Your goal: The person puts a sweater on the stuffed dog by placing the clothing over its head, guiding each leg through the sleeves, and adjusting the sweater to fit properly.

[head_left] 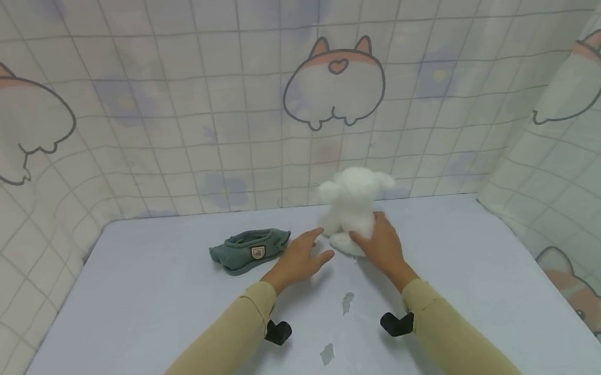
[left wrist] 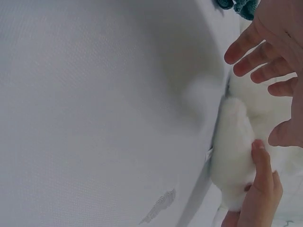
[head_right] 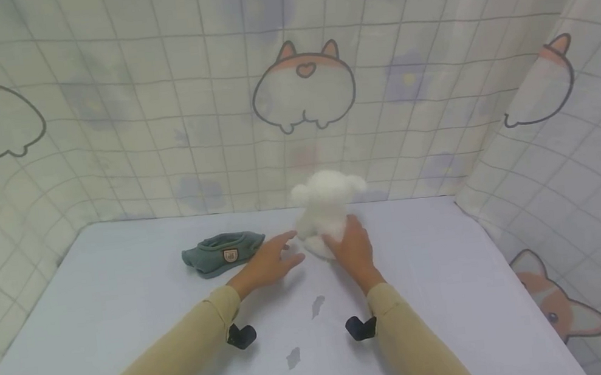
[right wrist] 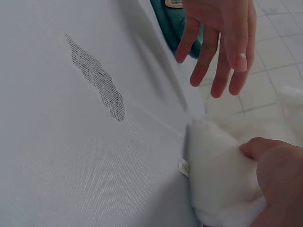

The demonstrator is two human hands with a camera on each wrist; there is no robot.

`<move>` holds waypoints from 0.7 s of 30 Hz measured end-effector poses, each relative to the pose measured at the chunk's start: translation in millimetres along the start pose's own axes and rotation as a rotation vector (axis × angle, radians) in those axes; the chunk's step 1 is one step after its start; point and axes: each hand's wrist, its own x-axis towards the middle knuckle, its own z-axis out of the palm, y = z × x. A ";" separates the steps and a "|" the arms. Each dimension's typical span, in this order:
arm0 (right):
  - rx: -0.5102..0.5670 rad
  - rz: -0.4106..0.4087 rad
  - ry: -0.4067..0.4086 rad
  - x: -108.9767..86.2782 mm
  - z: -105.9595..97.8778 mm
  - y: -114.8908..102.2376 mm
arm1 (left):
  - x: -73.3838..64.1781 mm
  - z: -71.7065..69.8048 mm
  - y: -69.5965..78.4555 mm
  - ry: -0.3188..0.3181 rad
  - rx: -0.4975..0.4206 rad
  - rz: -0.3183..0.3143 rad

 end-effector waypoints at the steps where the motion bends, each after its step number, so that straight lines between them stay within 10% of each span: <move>1: 0.005 0.007 0.006 0.3 -1.0 -0.1 | 0.2 0.0 0.0 0.000 -0.008 -0.002; 21: 0.090 0.049 -0.010 -9.1 -17.0 -7.4 | 1.2 -2.6 -4.0 0.031 -0.180 -0.102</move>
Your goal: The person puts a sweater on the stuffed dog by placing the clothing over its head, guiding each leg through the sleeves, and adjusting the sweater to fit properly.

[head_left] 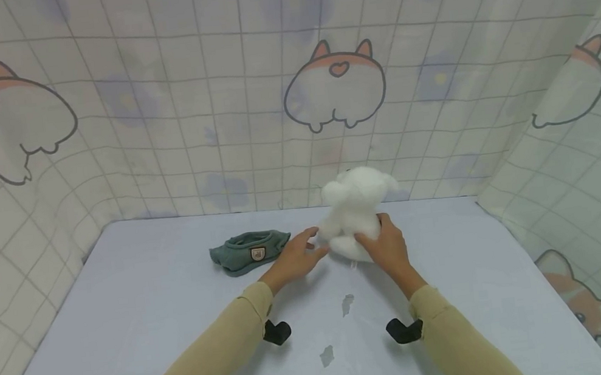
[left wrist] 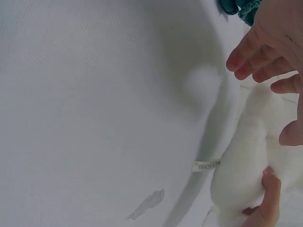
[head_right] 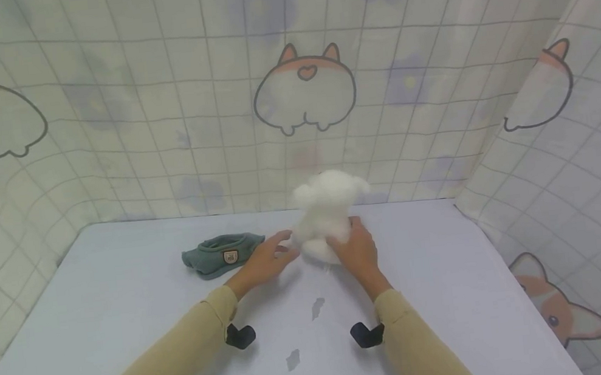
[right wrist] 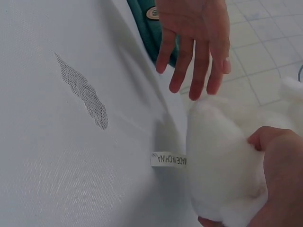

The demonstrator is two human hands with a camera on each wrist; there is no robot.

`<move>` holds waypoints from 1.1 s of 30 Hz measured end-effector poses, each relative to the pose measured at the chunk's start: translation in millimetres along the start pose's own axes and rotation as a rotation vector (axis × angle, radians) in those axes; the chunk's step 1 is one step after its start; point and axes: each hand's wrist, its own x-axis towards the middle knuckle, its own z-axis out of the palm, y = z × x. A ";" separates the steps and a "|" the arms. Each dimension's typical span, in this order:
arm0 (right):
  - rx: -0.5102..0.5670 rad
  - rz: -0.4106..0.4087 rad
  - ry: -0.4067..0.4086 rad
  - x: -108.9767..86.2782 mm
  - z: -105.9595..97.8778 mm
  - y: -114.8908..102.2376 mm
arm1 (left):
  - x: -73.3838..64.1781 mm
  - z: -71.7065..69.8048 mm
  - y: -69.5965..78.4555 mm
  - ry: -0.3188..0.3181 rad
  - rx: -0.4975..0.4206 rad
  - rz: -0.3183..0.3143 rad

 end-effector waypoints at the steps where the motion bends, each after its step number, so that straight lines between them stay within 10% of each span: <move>1: 0.005 0.002 -0.003 -1.1 -0.9 -1.3 | -0.5 -0.6 0.3 0.004 -0.005 0.001; 18: 0.125 -0.019 -0.035 -11.5 -8.0 -19.8 | -0.9 -4.9 0.5 0.064 -0.160 -0.018; 33: 0.400 0.052 -0.208 -19.5 -18.8 -33.0 | -2.1 -9.0 -0.4 -0.009 -0.407 -0.009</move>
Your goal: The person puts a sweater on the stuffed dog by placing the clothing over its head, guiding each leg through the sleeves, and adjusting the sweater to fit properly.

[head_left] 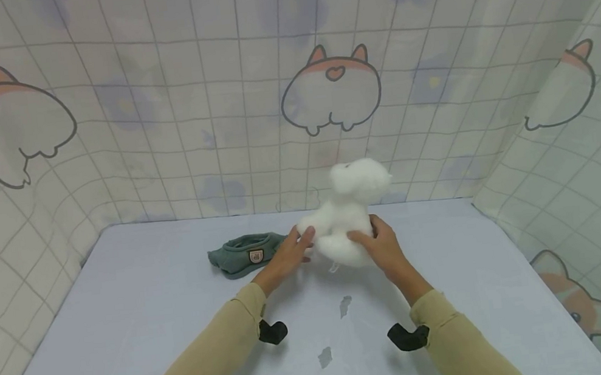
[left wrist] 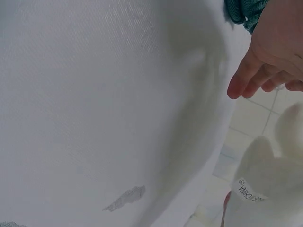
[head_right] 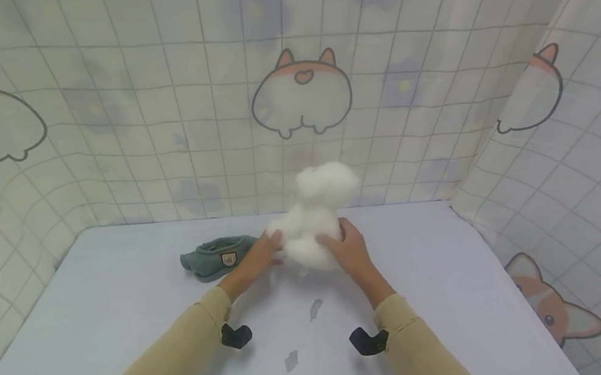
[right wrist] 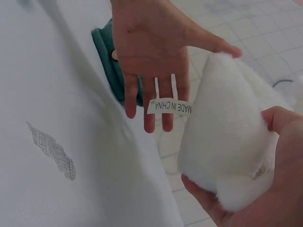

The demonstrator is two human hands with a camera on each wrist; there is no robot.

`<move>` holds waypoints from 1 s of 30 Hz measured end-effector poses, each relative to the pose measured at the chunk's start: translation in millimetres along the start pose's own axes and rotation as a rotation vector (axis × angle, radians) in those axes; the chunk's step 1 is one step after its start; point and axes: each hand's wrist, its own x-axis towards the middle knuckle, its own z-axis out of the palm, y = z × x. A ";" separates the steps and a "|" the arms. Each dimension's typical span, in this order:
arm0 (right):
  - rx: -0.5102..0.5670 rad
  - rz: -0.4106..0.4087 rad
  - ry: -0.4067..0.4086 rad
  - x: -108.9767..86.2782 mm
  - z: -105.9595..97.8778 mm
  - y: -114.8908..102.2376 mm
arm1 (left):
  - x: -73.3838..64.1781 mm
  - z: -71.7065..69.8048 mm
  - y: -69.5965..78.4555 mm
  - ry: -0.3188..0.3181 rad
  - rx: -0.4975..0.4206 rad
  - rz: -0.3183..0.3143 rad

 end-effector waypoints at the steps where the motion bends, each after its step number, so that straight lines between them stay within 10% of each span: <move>1: 0.015 0.001 -0.013 0.1 -0.2 -0.2 | 0.0 -0.1 0.9 -0.008 -0.018 0.002; 14: 0.162 -0.031 -0.095 0.7 5.4 3.2 | -1.5 0.8 6.5 -0.146 -0.406 0.062; 30: 0.057 -0.128 -0.073 0.1 10.2 11.4 | -0.2 7.2 9.8 0.012 -0.591 0.098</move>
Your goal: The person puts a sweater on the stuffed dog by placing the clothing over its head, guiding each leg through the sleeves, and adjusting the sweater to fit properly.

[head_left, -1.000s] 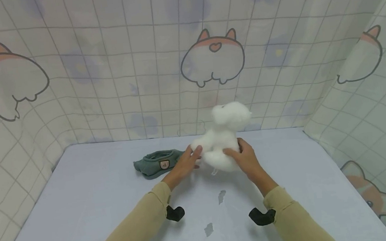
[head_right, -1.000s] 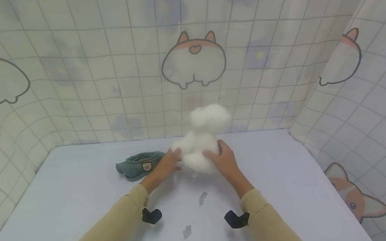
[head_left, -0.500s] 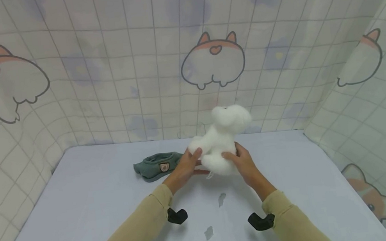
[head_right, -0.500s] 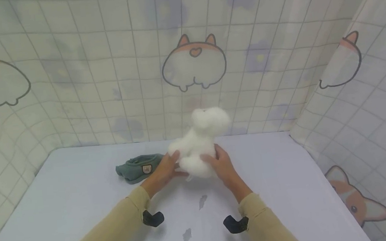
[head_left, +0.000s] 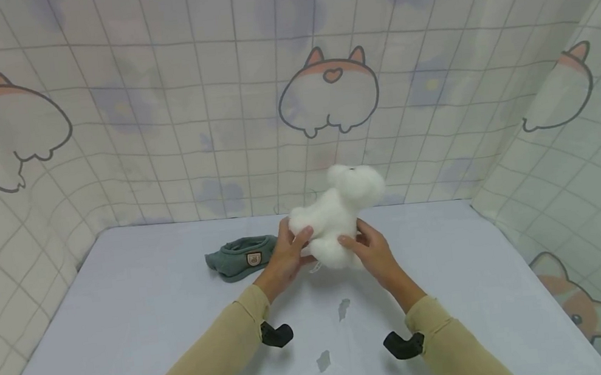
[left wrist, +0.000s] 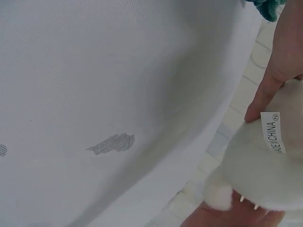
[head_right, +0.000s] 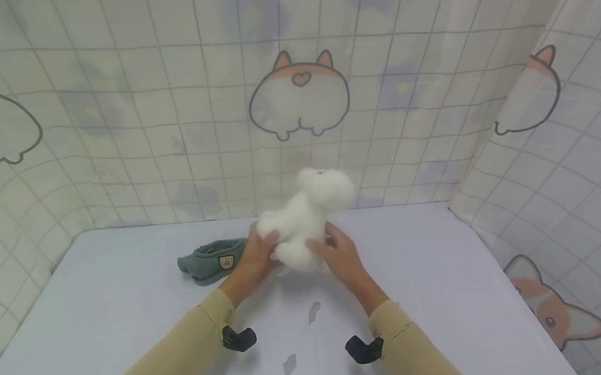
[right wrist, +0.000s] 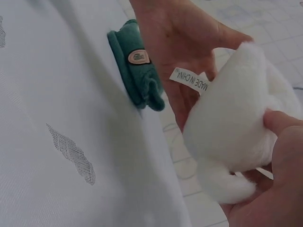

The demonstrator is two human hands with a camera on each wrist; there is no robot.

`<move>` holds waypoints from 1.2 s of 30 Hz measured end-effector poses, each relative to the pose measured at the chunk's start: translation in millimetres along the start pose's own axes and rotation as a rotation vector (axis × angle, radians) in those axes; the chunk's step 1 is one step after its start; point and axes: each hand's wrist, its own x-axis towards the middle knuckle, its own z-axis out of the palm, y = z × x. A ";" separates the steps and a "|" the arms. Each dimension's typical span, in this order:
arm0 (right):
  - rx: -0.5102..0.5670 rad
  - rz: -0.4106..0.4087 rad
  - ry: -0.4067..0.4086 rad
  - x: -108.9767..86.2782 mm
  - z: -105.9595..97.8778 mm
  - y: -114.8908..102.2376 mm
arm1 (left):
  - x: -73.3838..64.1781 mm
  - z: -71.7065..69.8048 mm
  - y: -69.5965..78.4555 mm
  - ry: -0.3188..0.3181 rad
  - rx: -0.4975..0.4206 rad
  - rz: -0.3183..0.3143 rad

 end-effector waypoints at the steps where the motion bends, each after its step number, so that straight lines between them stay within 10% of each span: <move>1: -0.032 -0.002 0.024 -0.2 0.5 -1.0 | 0.0 -0.2 0.2 0.016 0.007 0.007; 10: -0.313 -0.037 0.120 -5.9 4.8 -13.4 | -6.0 3.1 8.2 0.083 0.146 0.084; 19: -0.080 0.111 -0.034 -8.5 10.8 -21.3 | -9.1 9.7 3.8 0.200 0.301 0.198; 36: 0.270 0.242 -0.105 -3.1 9.2 -31.7 | -15.9 13.3 0.9 0.019 0.355 0.298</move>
